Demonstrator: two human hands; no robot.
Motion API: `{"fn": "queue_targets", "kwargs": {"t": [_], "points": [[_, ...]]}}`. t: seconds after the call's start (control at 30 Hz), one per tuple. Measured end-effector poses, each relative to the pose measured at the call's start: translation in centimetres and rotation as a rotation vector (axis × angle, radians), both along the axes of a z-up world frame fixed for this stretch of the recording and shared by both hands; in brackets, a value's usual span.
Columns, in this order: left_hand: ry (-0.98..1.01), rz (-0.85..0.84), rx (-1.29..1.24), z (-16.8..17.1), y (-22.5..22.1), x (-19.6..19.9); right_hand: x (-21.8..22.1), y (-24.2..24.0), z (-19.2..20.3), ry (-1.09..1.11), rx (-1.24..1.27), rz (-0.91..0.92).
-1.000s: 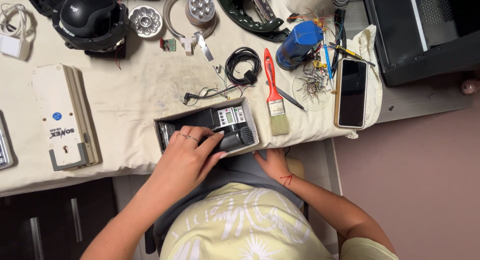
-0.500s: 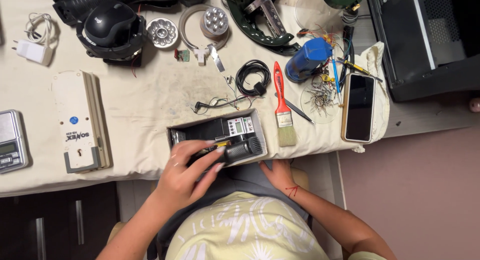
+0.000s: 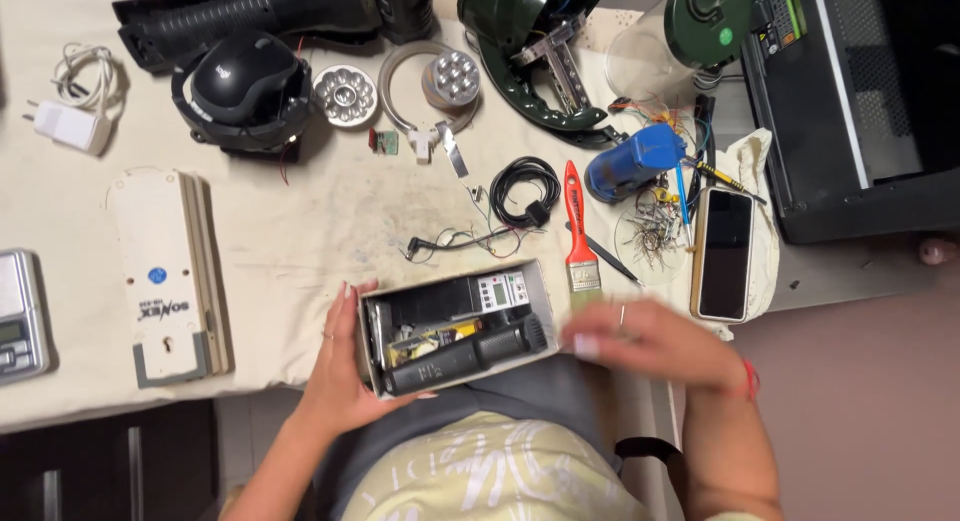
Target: Packing various electronic components, including circuit boards and batteries, into a small box at a repair bench.
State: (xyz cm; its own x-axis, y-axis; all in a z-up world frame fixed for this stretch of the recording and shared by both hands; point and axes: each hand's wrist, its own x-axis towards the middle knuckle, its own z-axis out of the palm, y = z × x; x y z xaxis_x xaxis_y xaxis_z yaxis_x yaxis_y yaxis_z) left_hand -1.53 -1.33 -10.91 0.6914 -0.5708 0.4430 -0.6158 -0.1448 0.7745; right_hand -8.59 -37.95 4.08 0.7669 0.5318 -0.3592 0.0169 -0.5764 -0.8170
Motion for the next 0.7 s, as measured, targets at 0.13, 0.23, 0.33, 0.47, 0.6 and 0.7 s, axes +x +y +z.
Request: {"fn": "queue_targets", "kwargs": {"t": [0.13, 0.23, 0.33, 0.47, 0.6, 0.7], "points": [[0.014, 0.077, -0.047, -1.3, 0.4, -0.4, 8.0, 1.2, -1.2, -0.293, -0.243, -0.445], [-0.009, 0.101, -0.082, -2.0, 0.4, -0.6, 14.1, 2.4, -4.2, -0.372, -0.285, -0.465], [-0.018, 0.098, -0.102, -1.8, 0.4, -0.5, 18.5, 3.3, -8.2, -0.375, -0.428, -0.407], [-0.010, 0.093, -0.090, -1.7, 0.3, -0.7, 20.8, 5.2, -9.7, -0.314, -0.681, -0.379], [0.010, 0.075, -0.097, -2.3, 0.3, -0.6, 21.8, 4.2, -11.1, -0.346, -0.515, -0.397], [0.003, 0.077, -0.108, -2.1, 0.3, -0.6, 21.7, 4.0, -10.0, -0.157, -0.365, -0.517]]}}
